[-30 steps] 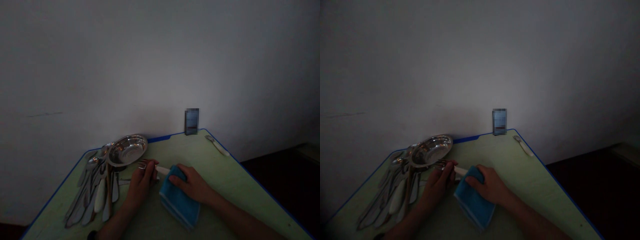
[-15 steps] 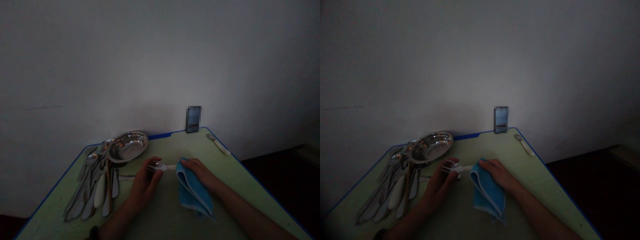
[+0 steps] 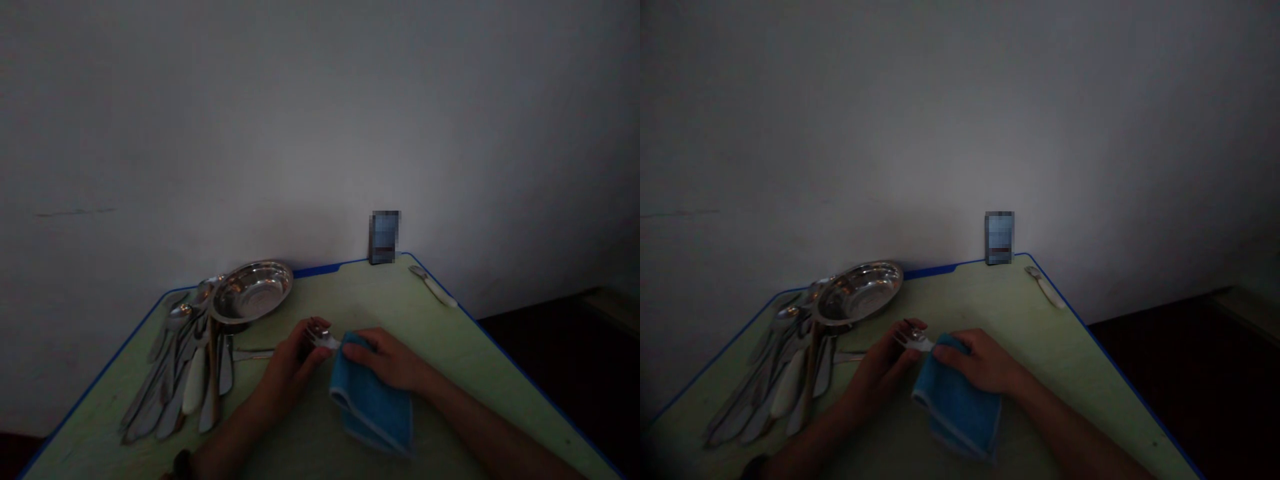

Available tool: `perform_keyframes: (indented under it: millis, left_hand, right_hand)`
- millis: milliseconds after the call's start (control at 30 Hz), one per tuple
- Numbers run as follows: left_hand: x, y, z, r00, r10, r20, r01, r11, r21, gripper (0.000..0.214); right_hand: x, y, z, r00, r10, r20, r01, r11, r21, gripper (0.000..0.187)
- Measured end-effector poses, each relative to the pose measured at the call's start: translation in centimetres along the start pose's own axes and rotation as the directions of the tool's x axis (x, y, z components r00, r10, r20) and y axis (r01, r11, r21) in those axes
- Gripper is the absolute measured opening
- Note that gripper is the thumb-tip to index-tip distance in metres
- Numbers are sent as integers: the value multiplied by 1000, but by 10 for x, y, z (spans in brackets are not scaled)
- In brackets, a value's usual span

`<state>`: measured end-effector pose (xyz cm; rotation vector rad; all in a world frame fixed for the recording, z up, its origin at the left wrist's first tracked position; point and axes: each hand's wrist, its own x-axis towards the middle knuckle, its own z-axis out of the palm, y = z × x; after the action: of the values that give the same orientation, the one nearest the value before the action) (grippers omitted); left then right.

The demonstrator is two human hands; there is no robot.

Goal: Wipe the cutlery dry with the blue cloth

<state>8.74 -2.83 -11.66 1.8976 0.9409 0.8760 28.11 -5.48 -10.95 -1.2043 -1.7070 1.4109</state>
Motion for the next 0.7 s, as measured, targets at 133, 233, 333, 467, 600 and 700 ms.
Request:
perform_keyframes:
  millis: [133,233,333,467,600,700]
  left_hand:
    - [1,0,-1,1000,8,6,-8,1000,6,23]
    - [1,3,-1,999,10,-51,-9,1000,7,22]
    - [-1,8,2,989,-50,-140,43,998,-56,23]
    - [-1,11,5,968,-114,-224,52,963,-266,25]
    - [3,10,1,926,-172,-335,13,905,-426,28]
    - [6,8,-6,870,-249,-426,2,865,-501,28]
  right_hand:
    - [1,-1,-2,1000,-21,10,21,1000,-2,41]
    - [1,-1,-3,1000,-15,20,14,1000,12,41]
    - [0,-2,-5,999,13,31,-15,998,57,40]
    - [0,0,-9,997,48,54,-56,986,160,37]
    - [1,3,-15,999,3,46,-6,998,70,34]
    - [-1,0,-19,997,-75,4,75,987,-140,34]
